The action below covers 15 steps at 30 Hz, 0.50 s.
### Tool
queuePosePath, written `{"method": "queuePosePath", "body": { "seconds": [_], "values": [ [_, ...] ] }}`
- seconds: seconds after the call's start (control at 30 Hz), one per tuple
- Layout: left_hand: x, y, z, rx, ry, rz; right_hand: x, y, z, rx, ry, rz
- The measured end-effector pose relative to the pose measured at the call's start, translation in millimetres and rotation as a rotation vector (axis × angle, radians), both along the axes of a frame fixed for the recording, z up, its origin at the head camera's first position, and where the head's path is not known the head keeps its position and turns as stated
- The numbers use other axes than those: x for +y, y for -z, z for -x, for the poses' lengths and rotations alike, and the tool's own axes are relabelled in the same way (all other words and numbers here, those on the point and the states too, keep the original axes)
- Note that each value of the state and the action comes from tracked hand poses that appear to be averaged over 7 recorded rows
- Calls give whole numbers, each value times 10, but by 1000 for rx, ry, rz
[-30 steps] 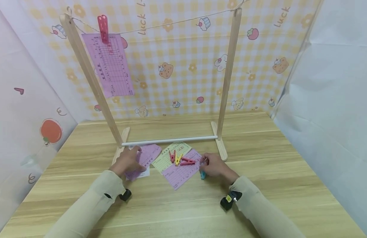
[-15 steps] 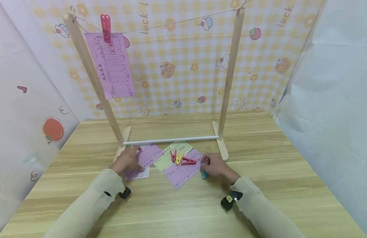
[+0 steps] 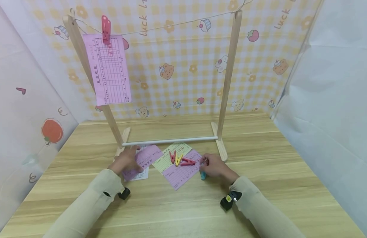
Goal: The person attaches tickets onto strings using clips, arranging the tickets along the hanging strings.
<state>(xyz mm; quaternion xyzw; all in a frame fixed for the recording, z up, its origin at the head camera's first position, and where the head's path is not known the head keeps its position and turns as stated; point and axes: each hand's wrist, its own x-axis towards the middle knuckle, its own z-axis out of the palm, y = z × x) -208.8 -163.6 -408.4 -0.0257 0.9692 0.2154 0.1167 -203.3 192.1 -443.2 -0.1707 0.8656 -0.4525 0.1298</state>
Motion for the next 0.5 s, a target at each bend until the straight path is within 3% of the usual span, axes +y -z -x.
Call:
{"method": "queuePosePath", "body": {
  "seconds": [0.5],
  "values": [
    [18, -3, -3, 42, 22, -32, 11, -4, 4, 14, -22, -5]
  ]
}}
